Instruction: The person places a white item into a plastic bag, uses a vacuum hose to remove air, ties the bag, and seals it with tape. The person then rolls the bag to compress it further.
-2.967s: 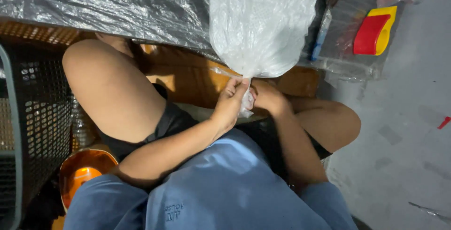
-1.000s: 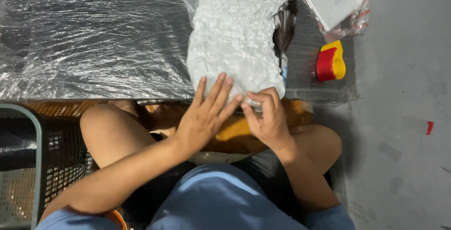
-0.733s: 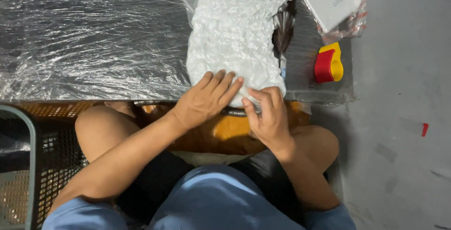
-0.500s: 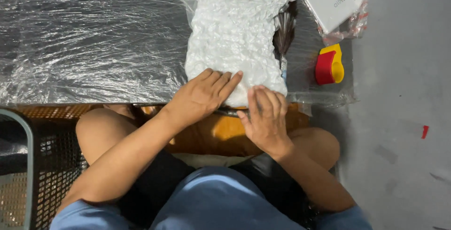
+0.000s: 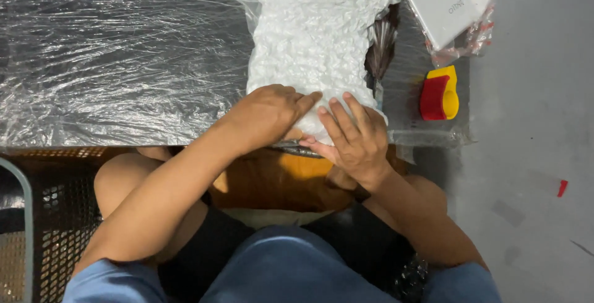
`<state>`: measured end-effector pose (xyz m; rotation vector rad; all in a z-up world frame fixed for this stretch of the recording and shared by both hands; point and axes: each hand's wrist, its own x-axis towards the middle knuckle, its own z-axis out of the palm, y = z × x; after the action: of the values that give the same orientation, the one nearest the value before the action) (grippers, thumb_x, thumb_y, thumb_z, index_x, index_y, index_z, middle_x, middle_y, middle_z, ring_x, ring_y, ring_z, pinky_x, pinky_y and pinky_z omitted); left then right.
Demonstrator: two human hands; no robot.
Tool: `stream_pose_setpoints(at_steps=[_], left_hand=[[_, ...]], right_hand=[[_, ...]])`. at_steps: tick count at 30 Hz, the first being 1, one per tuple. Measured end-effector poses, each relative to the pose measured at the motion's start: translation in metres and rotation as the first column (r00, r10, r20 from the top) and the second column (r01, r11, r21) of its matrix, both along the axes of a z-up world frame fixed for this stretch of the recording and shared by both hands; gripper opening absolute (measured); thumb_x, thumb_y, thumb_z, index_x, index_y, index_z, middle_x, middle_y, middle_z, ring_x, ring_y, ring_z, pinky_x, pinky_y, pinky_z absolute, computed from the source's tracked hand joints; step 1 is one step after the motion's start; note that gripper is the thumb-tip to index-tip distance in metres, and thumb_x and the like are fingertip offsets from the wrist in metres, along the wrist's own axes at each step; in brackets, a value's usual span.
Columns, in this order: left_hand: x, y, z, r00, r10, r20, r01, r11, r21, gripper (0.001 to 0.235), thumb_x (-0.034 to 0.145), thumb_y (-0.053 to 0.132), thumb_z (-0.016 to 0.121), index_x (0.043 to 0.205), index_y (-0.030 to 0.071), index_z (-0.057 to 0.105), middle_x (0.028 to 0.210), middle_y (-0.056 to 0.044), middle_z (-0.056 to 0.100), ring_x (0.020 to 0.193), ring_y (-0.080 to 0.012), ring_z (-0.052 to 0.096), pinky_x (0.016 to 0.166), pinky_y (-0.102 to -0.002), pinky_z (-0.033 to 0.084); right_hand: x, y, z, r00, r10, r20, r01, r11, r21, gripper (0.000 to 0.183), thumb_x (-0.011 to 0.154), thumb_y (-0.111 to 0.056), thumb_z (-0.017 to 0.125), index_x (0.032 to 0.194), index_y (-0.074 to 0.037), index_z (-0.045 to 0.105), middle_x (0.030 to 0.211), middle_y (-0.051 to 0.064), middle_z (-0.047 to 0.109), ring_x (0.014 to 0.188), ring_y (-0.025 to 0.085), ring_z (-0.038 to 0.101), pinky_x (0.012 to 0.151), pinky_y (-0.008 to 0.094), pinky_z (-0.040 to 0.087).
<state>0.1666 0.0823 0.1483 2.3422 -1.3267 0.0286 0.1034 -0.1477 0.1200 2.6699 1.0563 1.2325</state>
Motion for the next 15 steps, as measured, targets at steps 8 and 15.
stream_pose_setpoints(at_steps=[8,15], left_hand=[[0.033,-0.008,-0.007,0.907,0.036,-0.419,0.054,0.978,0.200,0.069,0.087,0.050,0.077,0.135,0.002,0.063,0.098,-0.024,0.076,0.094,-0.0420,0.074,0.085,-0.051,0.057],[0.053,-0.012,-0.020,0.764,0.071,-0.641,0.024,0.990,0.137,0.070,0.087,0.062,0.069,0.129,0.007,0.064,0.102,-0.031,0.074,0.101,-0.0508,0.071,0.092,-0.059,0.055]], right_hand=[[0.022,-0.002,0.002,0.978,0.033,-0.207,-0.026,0.999,0.035,0.058,0.099,-0.058,0.059,0.119,-0.005,0.071,0.103,0.010,0.070,0.084,0.024,0.070,0.072,0.036,0.053],[0.056,-0.022,-0.014,0.837,0.222,-0.501,-0.138,0.970,0.200,0.052,0.095,-0.053,0.069,0.115,-0.005,0.070,0.092,0.013,0.068,0.077,0.033,0.070,0.067,0.040,0.054]])
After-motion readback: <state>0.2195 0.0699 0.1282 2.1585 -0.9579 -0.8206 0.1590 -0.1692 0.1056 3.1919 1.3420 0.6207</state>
